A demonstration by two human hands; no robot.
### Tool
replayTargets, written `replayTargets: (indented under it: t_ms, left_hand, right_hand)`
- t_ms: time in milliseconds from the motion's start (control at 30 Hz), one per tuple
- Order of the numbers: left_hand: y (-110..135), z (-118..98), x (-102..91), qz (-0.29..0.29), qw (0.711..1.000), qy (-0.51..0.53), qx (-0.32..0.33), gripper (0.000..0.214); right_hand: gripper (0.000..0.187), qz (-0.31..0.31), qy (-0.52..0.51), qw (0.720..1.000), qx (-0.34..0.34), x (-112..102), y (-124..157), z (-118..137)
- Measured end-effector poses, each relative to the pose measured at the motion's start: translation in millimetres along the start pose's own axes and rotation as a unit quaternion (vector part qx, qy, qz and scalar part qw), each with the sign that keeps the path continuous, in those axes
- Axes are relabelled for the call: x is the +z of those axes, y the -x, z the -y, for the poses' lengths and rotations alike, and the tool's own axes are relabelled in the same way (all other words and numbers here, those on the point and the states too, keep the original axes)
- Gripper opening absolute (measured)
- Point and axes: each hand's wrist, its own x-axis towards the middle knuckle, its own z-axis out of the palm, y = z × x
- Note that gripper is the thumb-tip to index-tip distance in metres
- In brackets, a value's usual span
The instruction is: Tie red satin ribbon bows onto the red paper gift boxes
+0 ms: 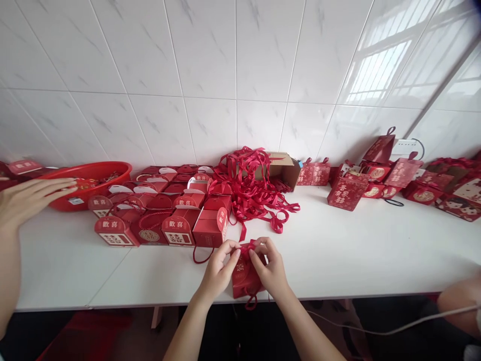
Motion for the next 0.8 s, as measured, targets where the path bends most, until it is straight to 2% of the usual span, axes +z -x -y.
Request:
replayTargets:
  t_ms: [167,367,533,667,800]
  left_hand:
    - [3.1,4.4,8.2,-0.047,0.998,-0.027,0.030,0.010]
    - [5.0,14.2,16.5,-0.078,0.996,-0.012,0.040,0.007]
    - [6.1,16.6,17.6,-0.083,0.996,0.005,0.038,0.006]
    - [3.1,14.4,17.2,-0.074,0.996,0.018,0.034,0.005]
    - [-1.9,14.2,18.2,-0.060,0.997,0.024,0.032,0.005]
  right_hand:
    - [0.014,-0.002,0.017,1.000,-0.012,-0.8,1.1,3.1]
    - [0.016,0.000,0.085,0.994,-0.064,-3.7,6.6,5.7]
    - [0.016,-0.006,0.102,0.994,-0.027,-6.1,8.9,-0.6]
    - [0.018,0.047,0.119,0.991,0.027,-12.6,5.6,0.5]
    - [0.021,0.111,0.149,0.982,0.026,-16.0,1.8,3.4]
